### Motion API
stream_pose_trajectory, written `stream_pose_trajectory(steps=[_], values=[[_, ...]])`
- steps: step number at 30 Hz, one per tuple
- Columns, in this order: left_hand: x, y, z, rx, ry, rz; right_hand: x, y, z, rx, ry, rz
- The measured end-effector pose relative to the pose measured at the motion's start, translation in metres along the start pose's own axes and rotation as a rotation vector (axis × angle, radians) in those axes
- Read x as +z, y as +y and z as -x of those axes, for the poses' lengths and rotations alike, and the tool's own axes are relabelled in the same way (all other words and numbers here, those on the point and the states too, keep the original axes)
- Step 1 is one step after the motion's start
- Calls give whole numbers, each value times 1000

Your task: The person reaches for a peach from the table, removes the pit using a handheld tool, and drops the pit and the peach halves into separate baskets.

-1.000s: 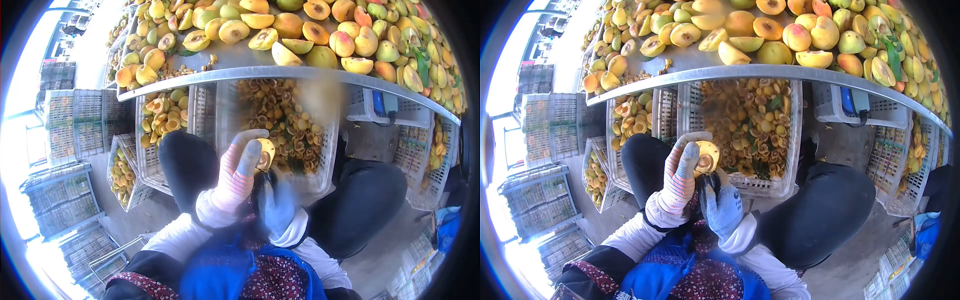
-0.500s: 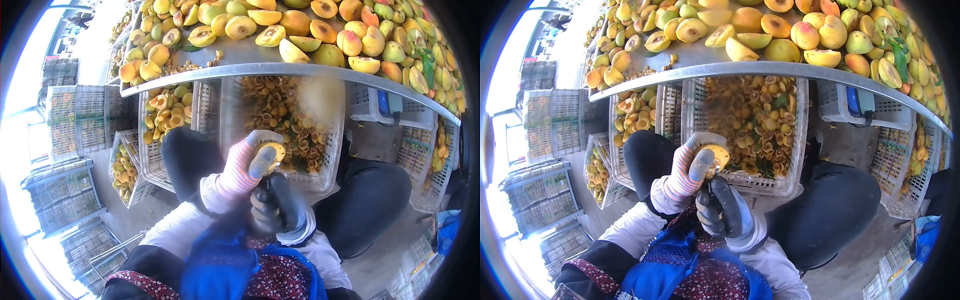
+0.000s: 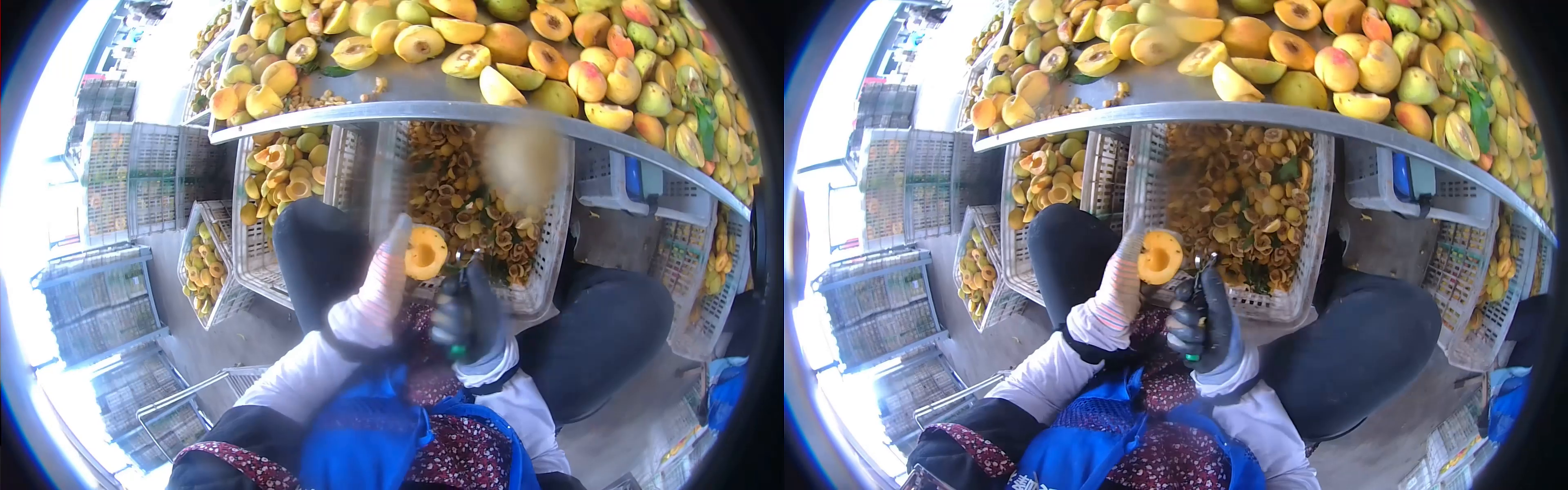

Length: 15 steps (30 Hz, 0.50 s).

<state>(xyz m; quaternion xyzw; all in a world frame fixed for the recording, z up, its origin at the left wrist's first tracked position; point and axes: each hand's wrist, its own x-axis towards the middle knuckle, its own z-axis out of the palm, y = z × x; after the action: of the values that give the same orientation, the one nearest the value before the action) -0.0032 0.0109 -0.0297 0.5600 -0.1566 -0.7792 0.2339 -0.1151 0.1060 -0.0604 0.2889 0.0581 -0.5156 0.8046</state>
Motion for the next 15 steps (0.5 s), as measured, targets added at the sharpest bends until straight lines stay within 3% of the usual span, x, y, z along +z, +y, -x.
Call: stream_pose_trajectory(steps=[1, 4, 5, 8, 9, 12, 15], values=[[-8, 3, -4, 89, 28, -144, 6, 6, 2, -111, 399, 276], [-23, 14, 0, 233, -150, -375, 30, 7, 7, -258, 460, 732], [-26, 12, 0, 296, -196, -501, 10, 7, 1, -405, 511, 822], [-20, 16, 16, 250, -310, -570, 28, 16, 0, -935, 286, 1491], [-18, 13, 20, 176, -262, -635, 37, 15, 5, -933, 281, 1669], [-21, 8, 12, 287, -387, -685, 39, 14, 7, -912, 308, 1943], [-14, 4, 21, 243, -385, -485, 40, 11, 7, -957, 277, 2060]])
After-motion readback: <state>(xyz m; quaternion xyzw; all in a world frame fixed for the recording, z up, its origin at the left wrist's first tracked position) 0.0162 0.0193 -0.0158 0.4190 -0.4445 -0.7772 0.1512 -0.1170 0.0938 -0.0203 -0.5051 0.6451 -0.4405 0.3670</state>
